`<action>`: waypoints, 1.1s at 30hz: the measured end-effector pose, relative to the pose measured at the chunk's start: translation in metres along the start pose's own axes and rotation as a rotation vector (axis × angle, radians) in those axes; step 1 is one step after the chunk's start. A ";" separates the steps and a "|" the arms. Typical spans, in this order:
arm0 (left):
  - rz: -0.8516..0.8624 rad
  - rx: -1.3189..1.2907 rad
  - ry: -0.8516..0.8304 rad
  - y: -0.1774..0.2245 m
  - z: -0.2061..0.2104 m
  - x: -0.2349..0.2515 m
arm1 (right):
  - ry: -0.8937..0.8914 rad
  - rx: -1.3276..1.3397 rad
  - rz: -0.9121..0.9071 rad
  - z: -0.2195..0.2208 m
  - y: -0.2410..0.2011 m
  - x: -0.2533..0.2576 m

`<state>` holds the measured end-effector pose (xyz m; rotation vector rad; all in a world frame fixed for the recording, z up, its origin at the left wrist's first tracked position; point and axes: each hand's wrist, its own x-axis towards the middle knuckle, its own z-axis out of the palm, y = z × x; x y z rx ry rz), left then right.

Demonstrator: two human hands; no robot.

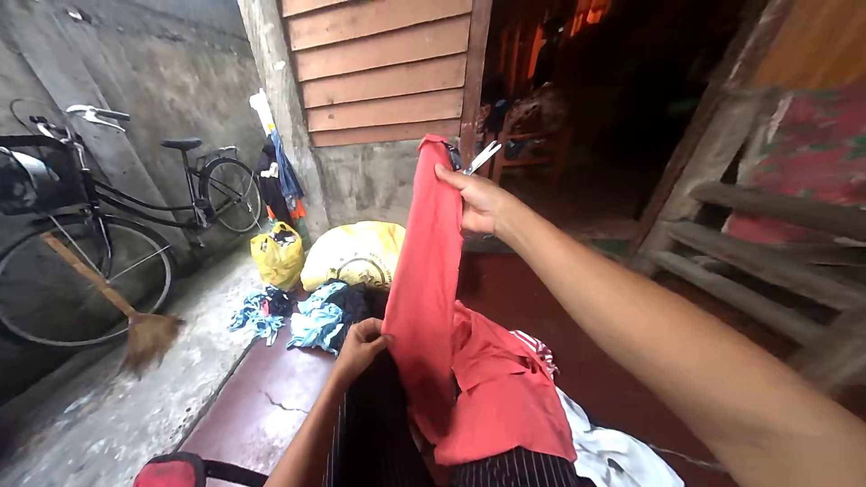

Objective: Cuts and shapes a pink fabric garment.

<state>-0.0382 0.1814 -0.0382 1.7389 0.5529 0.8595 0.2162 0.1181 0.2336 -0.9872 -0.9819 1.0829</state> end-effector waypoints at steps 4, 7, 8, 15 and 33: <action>-0.088 -0.193 -0.167 0.041 0.011 0.006 | -0.145 -0.063 0.094 -0.005 0.004 -0.009; -0.122 -0.471 -0.195 0.078 0.023 0.022 | -0.256 -0.117 0.122 -0.004 0.008 -0.018; -0.148 -0.540 -0.186 0.092 0.027 0.026 | -0.286 -0.125 0.132 -0.005 0.010 -0.019; -0.235 -0.632 -0.060 0.120 0.030 0.041 | -0.373 -0.170 0.149 -0.012 0.012 -0.030; 0.068 -0.473 0.308 0.164 -0.039 0.076 | 0.125 -0.114 0.027 -0.028 0.037 -0.011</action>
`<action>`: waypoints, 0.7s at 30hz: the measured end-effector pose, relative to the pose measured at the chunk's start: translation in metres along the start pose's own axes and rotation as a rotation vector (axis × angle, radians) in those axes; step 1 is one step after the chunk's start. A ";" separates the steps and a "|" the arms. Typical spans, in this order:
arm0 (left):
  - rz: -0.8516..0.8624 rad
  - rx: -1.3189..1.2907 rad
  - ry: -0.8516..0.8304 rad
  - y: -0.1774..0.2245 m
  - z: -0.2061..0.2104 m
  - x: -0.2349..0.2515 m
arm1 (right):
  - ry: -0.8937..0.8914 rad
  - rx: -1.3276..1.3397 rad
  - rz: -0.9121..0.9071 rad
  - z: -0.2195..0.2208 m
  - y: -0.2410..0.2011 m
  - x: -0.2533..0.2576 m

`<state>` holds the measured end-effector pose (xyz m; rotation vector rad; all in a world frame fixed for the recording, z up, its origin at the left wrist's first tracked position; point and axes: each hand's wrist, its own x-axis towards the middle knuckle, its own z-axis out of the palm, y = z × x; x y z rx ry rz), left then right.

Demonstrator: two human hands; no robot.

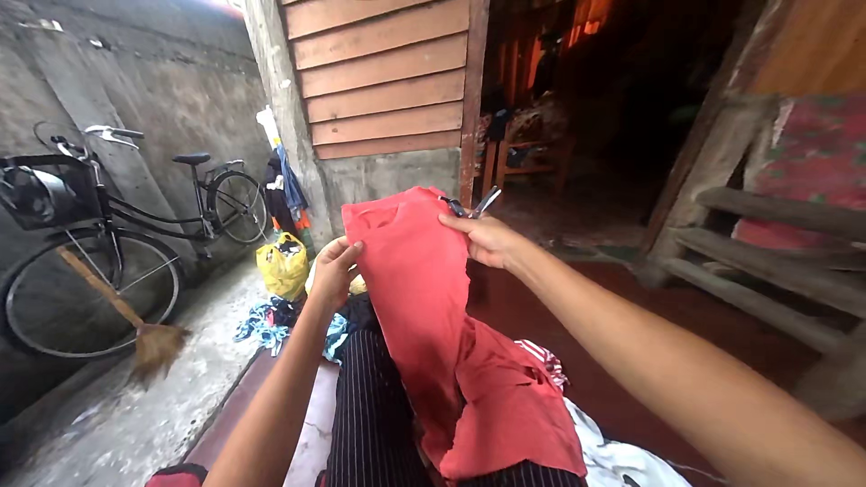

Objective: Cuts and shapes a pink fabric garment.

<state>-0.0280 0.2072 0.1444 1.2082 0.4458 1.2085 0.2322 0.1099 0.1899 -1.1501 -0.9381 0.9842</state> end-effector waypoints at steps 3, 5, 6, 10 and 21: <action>0.007 -0.002 0.003 -0.003 -0.001 0.002 | 0.014 0.013 -0.013 -0.003 -0.003 -0.002; 0.006 0.007 0.003 -0.005 -0.001 0.003 | 0.025 0.019 -0.017 -0.006 -0.003 -0.002; 0.006 0.011 0.004 -0.006 -0.001 0.003 | 0.037 0.025 -0.018 -0.008 -0.003 -0.003; 0.010 0.062 0.002 -0.007 -0.001 0.001 | 0.059 0.039 0.002 -0.014 0.000 -0.006; -0.023 0.108 0.003 -0.016 -0.006 -0.007 | 0.082 0.042 0.054 -0.021 0.016 -0.020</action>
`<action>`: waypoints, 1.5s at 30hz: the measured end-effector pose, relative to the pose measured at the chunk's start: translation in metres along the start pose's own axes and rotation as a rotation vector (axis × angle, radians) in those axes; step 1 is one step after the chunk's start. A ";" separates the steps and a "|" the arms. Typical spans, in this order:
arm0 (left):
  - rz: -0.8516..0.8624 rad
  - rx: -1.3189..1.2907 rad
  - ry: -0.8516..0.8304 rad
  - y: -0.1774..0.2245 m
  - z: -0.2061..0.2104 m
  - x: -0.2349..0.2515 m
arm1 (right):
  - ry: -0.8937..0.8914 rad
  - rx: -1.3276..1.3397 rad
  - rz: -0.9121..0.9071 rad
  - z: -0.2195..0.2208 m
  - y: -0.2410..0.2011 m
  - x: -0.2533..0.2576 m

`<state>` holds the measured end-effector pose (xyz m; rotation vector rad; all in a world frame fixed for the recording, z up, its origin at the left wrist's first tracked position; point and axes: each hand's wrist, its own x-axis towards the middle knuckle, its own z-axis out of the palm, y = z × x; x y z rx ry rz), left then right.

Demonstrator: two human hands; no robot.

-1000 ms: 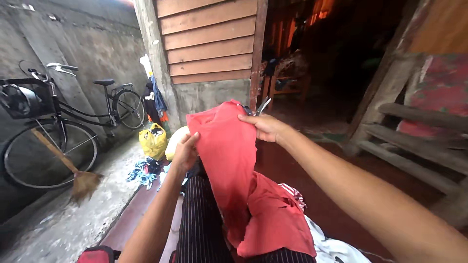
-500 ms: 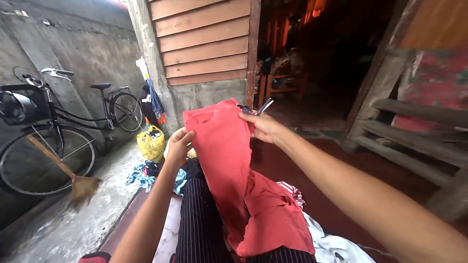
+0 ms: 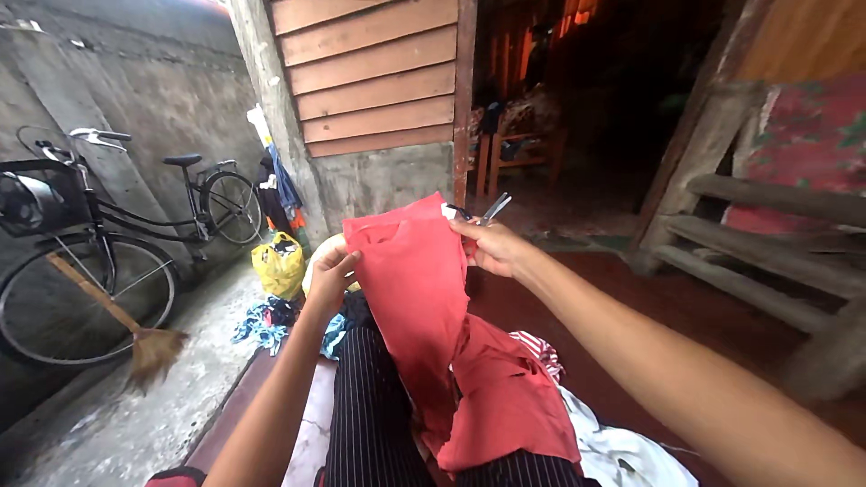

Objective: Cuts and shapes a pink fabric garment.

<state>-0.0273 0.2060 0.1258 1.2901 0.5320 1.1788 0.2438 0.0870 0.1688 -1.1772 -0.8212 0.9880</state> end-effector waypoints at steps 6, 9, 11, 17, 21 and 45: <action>0.020 0.087 -0.017 -0.009 -0.005 -0.007 | -0.003 0.057 0.040 -0.006 0.021 -0.015; 0.061 0.255 0.010 -0.014 -0.008 -0.010 | -0.021 0.095 0.044 -0.006 0.034 -0.023; 0.056 0.350 0.032 -0.017 -0.009 -0.014 | -0.006 0.126 0.057 -0.002 0.043 -0.030; -0.070 0.283 0.118 -0.033 -0.012 -0.047 | 0.098 0.275 0.164 0.020 0.090 -0.060; -0.077 0.185 0.252 -0.072 -0.021 -0.087 | 0.124 0.374 0.253 0.054 0.151 -0.086; 0.376 0.730 0.077 -0.153 -0.023 -0.215 | 0.016 0.235 0.065 0.109 0.258 -0.134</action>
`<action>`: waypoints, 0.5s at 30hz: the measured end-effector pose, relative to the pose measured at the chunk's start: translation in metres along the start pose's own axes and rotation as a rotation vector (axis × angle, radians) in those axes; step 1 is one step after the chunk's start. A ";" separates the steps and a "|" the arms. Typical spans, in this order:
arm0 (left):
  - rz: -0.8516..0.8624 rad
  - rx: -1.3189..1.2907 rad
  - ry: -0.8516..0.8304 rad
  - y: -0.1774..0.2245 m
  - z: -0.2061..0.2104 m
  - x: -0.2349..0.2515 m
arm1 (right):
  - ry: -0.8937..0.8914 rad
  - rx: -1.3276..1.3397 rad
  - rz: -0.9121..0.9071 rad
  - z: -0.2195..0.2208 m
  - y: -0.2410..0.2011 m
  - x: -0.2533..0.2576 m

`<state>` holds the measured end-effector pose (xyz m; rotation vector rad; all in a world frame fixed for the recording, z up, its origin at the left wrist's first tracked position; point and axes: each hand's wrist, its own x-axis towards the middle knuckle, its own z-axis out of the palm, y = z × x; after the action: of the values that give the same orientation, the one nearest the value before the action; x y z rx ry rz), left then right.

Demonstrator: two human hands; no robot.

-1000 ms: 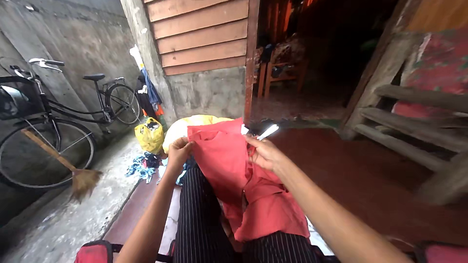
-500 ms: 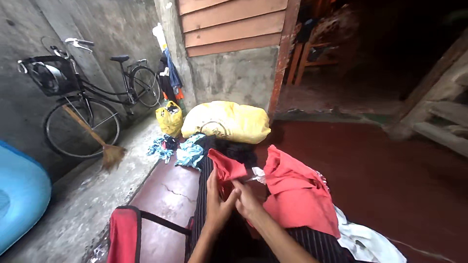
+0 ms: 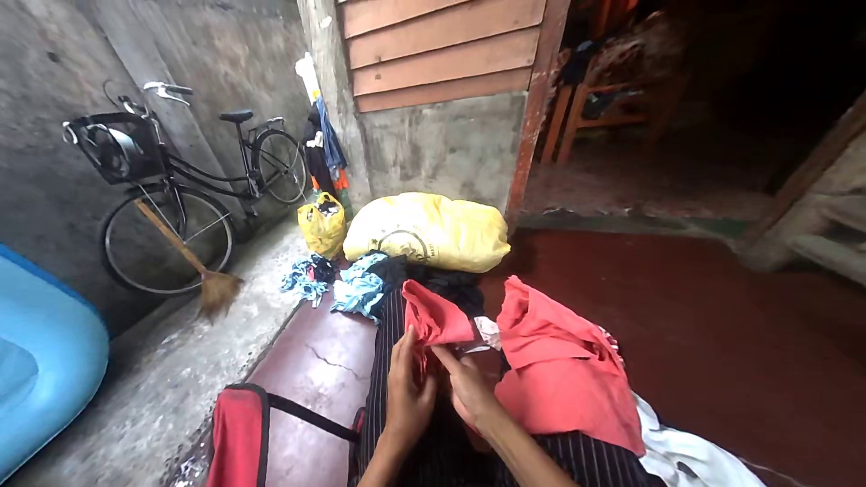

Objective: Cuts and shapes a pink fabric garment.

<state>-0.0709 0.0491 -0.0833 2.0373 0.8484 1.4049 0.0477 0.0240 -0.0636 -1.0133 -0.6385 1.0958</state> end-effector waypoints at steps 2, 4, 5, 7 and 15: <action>0.000 0.002 0.002 -0.001 0.000 0.000 | -0.003 -0.028 0.004 -0.001 0.001 0.000; -0.003 0.002 -0.003 0.000 0.001 0.000 | -0.009 -0.063 -0.008 -0.002 0.002 -0.001; -0.005 0.003 -0.010 0.000 0.000 0.000 | -0.010 -0.078 -0.016 -0.003 0.002 -0.001; -0.005 0.008 -0.019 0.001 0.000 0.000 | -0.005 -0.085 -0.027 -0.003 0.001 -0.001; 0.010 -0.022 -0.008 -0.002 0.002 -0.001 | -0.007 -0.075 -0.028 -0.004 0.002 -0.002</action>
<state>-0.0699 0.0496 -0.0853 2.0321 0.8169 1.4041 0.0492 0.0211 -0.0666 -1.0623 -0.7015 1.0578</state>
